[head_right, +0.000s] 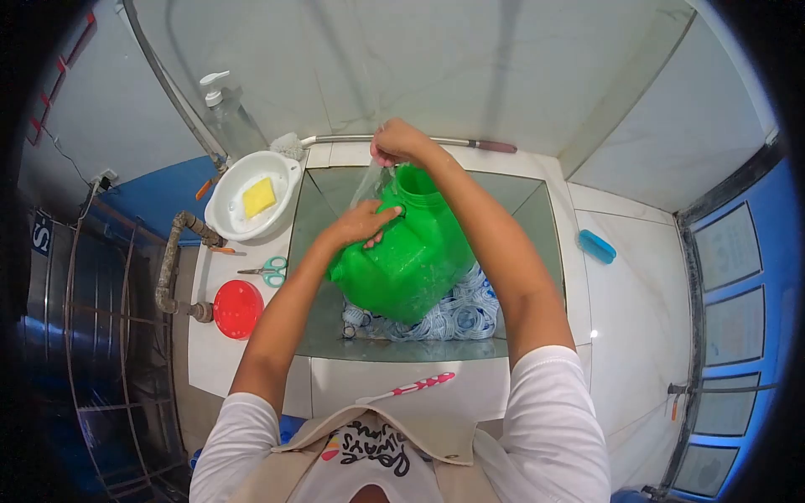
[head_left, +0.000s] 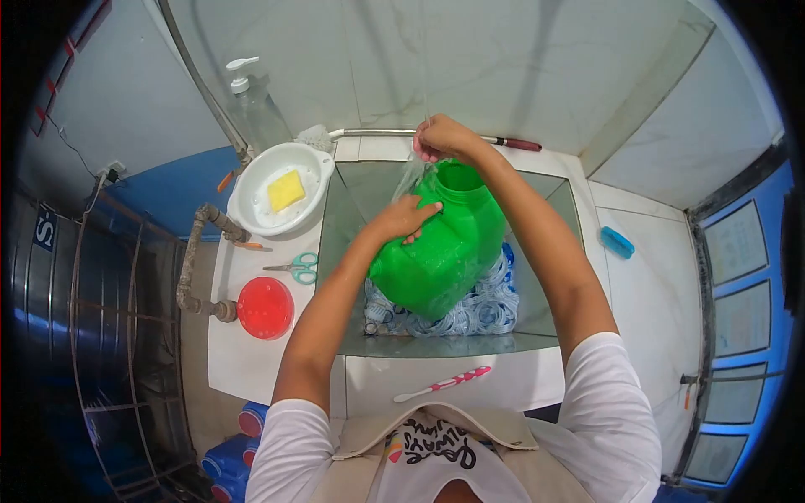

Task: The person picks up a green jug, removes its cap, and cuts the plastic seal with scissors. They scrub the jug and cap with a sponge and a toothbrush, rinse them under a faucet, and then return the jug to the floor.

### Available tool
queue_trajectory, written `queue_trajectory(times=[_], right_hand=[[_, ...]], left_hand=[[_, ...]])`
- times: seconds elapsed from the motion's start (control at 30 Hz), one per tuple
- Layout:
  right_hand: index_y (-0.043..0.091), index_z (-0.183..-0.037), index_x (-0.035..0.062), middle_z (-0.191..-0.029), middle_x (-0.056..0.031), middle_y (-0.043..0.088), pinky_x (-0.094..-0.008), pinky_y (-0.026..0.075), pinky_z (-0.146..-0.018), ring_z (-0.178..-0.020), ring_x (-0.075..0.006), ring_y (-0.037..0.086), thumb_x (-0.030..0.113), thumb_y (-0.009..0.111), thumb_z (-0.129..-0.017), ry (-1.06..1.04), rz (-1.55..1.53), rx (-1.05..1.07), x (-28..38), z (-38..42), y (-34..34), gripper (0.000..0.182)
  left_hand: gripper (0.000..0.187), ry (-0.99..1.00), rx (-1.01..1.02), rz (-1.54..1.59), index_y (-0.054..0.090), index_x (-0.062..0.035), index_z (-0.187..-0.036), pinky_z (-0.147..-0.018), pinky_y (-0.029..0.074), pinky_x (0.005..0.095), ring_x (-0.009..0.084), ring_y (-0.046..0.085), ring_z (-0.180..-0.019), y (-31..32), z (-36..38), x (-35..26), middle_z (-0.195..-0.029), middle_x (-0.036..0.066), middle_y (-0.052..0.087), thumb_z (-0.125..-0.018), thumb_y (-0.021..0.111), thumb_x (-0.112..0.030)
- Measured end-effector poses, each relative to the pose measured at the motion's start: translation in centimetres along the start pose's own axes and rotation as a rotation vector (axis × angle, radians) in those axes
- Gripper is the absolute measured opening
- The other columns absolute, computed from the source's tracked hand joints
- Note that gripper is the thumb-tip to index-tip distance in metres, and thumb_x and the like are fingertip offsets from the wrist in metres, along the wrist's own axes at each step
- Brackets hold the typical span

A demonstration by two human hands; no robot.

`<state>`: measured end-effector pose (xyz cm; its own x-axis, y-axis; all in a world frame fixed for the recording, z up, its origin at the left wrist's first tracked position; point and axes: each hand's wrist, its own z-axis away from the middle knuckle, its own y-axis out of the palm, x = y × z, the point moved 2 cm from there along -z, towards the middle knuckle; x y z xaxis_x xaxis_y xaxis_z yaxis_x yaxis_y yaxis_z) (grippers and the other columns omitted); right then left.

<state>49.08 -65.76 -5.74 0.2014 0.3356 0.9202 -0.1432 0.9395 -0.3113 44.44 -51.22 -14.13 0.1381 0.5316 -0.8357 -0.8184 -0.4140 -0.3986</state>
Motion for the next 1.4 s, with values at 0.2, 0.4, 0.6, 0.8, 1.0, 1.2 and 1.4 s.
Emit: queue_trajectory(times=[0.2,0.4,0.6,0.8,1.0,1.2,1.4], right_hand=[[0.062,-0.070,-0.0048,-0.058,-0.0134,0.059,-0.0296,0.047,-0.045,-0.048,-0.0193,0.058,0.007,0.047,-0.077,0.045,0.249,-0.021,-1.2,-0.4,0.0,0.021],[0.062,-0.080,-0.0067,-0.073,-0.0151,0.064,-0.0315,0.055,-0.060,-0.064,-0.0225,0.065,0.003,0.051,-0.077,0.083,-0.087,-0.001,-1.1,-0.2,0.1,0.016],[0.061,-0.086,-0.0006,-0.076,-0.0049,0.060,-0.0259,0.049,-0.069,-0.071,-0.0118,0.058,0.010,0.049,-0.083,-0.164,0.120,0.094,-0.8,6.4,0.0,0.016],[0.055,-0.120,0.0059,-0.123,-0.0178,0.047,-0.0369,0.036,-0.095,-0.112,-0.0323,0.046,0.023,0.066,-0.078,-0.387,0.620,0.657,-11.8,25.7,10.4,0.047],[0.051,-0.122,0.0051,-0.110,-0.0193,0.054,-0.0387,0.044,-0.082,-0.102,-0.0322,0.052,0.016,0.060,-0.081,-0.503,0.524,0.207,-17.9,31.0,14.4,0.043],[0.049,-0.126,0.0094,-0.078,-0.0142,0.054,-0.0415,0.045,-0.054,-0.063,-0.0334,0.055,0.008,0.051,-0.085,-0.273,0.624,-0.589,-11.7,28.8,6.6,0.041],[0.043,-0.132,0.0185,-0.076,-0.0156,0.056,-0.0423,0.048,-0.053,-0.059,-0.0337,0.058,0.010,0.051,-0.084,0.000,0.972,-0.508,-11.5,25.2,5.7,0.049]], left_hand=[[0.040,-0.032,-0.355,0.456,0.051,0.0020,-0.096,-0.038,0.039,0.0278,0.0123,0.045,-0.040,2.5,4.0,3.0,-0.056,0.003,0.047,-0.091,0.050,-0.037],[0.040,-0.080,-0.465,0.447,0.053,0.0010,-0.097,-0.041,0.040,0.0300,0.0127,0.049,-0.045,3.3,6.5,5.4,-0.057,0.005,0.048,-0.090,0.051,-0.038],[0.047,0.184,-0.470,-0.255,0.058,0.0026,-0.095,-0.073,0.045,0.0491,0.0439,0.057,-0.086,2.1,5.5,2.6,-0.089,0.027,0.061,-0.084,0.054,-0.043],[0.052,0.225,-0.436,-0.310,0.058,0.0030,-0.098,-0.072,0.046,0.0491,0.0428,0.059,-0.083,2.9,3.7,1.4,-0.085,0.027,0.061,-0.083,0.054,-0.046],[0.051,0.165,-0.362,-0.416,0.059,0.0041,-0.094,-0.071,0.048,0.0490,0.0418,0.060,-0.080,4.1,2.5,-2.2,-0.084,0.027,0.062,-0.082,0.056,-0.045],[0.049,0.265,-0.331,-0.412,0.060,0.0036,-0.092,-0.070,0.048,0.0485,0.0416,0.060,-0.078,4.3,1.4,-1.6,-0.083,0.027,0.062,-0.081,0.056,-0.044],[0.046,0.214,-0.321,-0.413,0.060,0.0022,-0.097,-0.070,0.047,0.0474,0.0419,0.060,-0.076,6.1,2.3,-3.3,-0.080,0.026,0.062,-0.082,0.057,-0.041]])
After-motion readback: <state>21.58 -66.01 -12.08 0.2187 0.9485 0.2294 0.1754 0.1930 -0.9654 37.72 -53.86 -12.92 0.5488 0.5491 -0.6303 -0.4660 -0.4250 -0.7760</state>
